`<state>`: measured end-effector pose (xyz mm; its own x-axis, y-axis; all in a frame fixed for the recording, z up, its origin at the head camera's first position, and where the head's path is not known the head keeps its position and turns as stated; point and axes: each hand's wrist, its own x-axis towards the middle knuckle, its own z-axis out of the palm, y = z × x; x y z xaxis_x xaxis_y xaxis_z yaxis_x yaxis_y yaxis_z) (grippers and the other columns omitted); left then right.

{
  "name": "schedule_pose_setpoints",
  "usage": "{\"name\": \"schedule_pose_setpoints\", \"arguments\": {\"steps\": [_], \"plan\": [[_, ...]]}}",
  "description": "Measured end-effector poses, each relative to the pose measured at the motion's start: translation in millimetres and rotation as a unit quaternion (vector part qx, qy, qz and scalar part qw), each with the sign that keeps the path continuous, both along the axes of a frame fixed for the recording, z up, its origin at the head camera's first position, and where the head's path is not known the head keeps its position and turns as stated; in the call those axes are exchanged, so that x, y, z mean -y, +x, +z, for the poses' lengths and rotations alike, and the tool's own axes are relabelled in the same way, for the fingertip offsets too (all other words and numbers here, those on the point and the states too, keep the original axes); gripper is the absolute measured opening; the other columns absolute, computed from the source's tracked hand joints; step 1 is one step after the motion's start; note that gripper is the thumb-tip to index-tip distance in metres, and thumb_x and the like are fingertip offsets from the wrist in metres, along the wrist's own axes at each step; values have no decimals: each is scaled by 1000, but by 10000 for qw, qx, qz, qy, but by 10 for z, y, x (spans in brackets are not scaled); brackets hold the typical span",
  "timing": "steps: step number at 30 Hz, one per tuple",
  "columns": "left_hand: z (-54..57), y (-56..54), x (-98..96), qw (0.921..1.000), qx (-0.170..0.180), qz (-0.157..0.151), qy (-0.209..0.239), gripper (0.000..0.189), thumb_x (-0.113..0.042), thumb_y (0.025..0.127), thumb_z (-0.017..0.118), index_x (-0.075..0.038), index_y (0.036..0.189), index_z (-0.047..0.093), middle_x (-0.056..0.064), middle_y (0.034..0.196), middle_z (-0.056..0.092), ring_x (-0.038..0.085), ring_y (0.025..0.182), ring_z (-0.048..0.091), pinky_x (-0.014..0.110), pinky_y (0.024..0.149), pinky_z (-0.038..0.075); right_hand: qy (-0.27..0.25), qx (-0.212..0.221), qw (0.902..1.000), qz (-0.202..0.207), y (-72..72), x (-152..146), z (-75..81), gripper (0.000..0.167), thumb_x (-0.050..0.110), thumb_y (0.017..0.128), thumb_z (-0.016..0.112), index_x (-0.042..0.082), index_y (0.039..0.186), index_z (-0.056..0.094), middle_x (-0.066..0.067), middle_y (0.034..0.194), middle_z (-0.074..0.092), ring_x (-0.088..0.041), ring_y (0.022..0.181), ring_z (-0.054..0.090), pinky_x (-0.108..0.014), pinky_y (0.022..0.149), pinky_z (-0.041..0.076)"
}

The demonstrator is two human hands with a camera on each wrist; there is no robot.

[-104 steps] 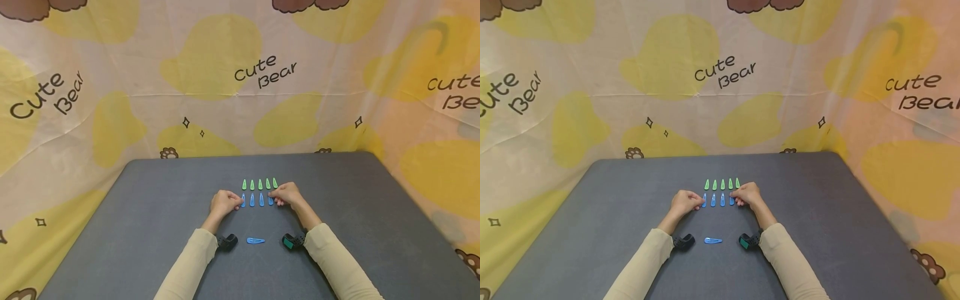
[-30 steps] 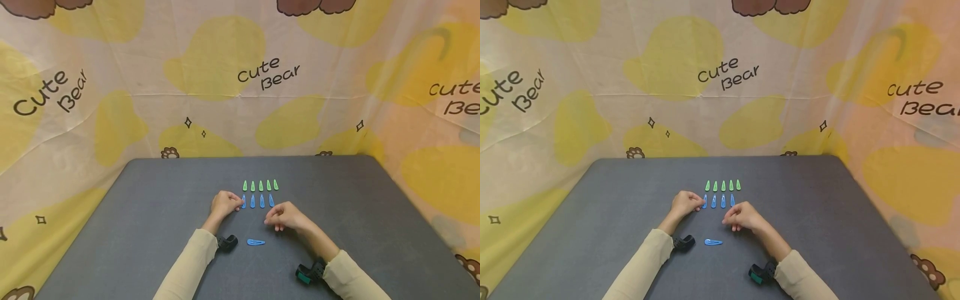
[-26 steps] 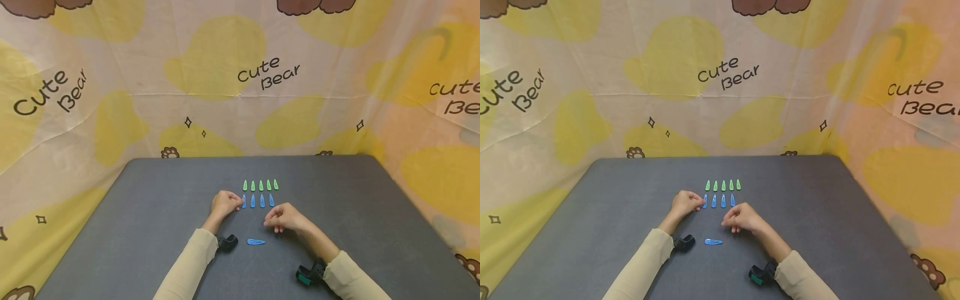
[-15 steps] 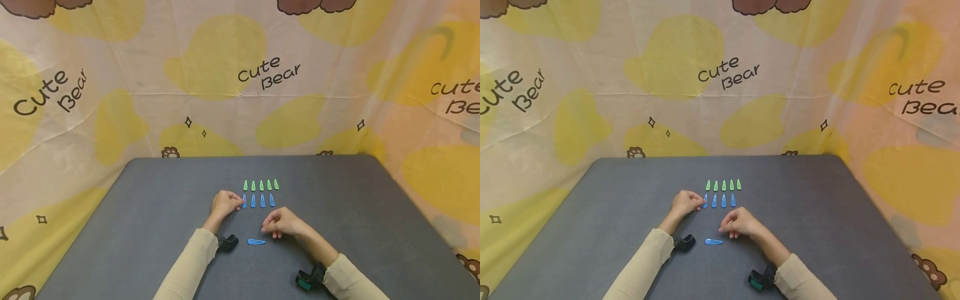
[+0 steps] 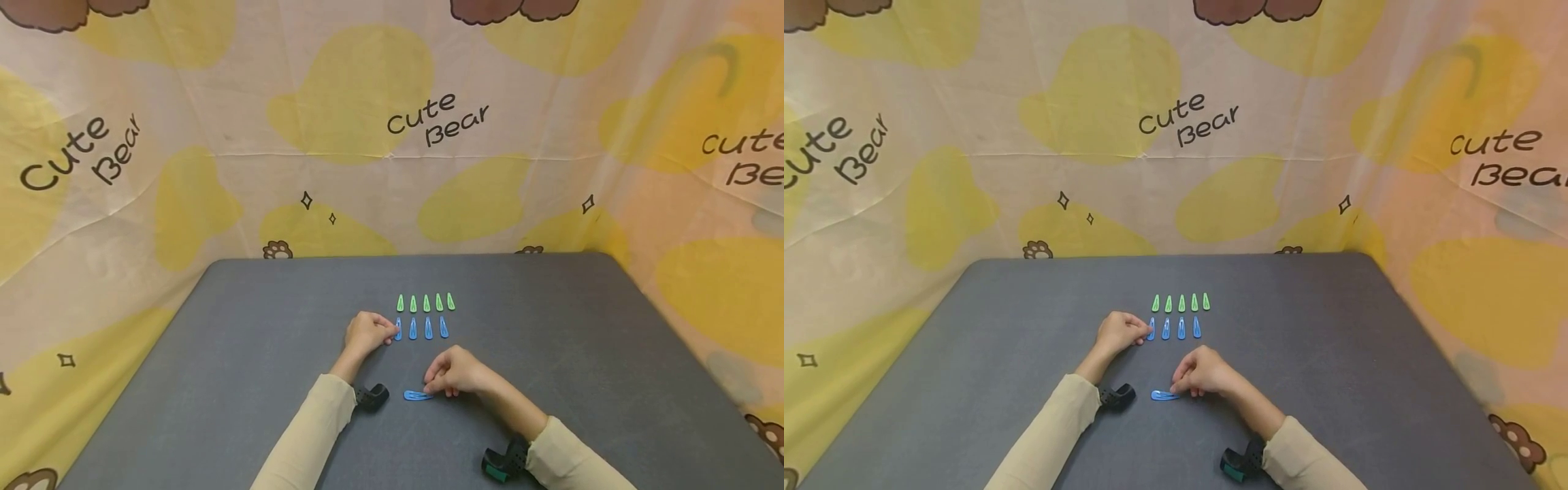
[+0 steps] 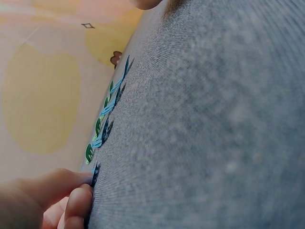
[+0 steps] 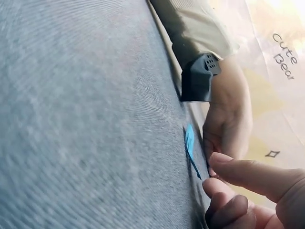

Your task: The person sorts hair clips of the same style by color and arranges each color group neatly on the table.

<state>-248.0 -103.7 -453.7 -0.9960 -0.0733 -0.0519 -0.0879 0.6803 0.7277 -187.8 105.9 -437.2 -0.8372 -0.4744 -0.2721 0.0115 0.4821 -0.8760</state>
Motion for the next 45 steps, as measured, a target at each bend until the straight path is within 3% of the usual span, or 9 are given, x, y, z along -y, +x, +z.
{"name": "schedule_pose_setpoints", "arguments": {"steps": [45], "plan": [[-20,-31,10,10000,51,-29,9,18,-28,78,78,-12,71,74,1,56,68,9,56,58,23,61,37,764,-432,9956,-322,93,147,-10,11,2,70,81,2,66,71,7,51,53,-5,42,42,-20,44,33]]}}
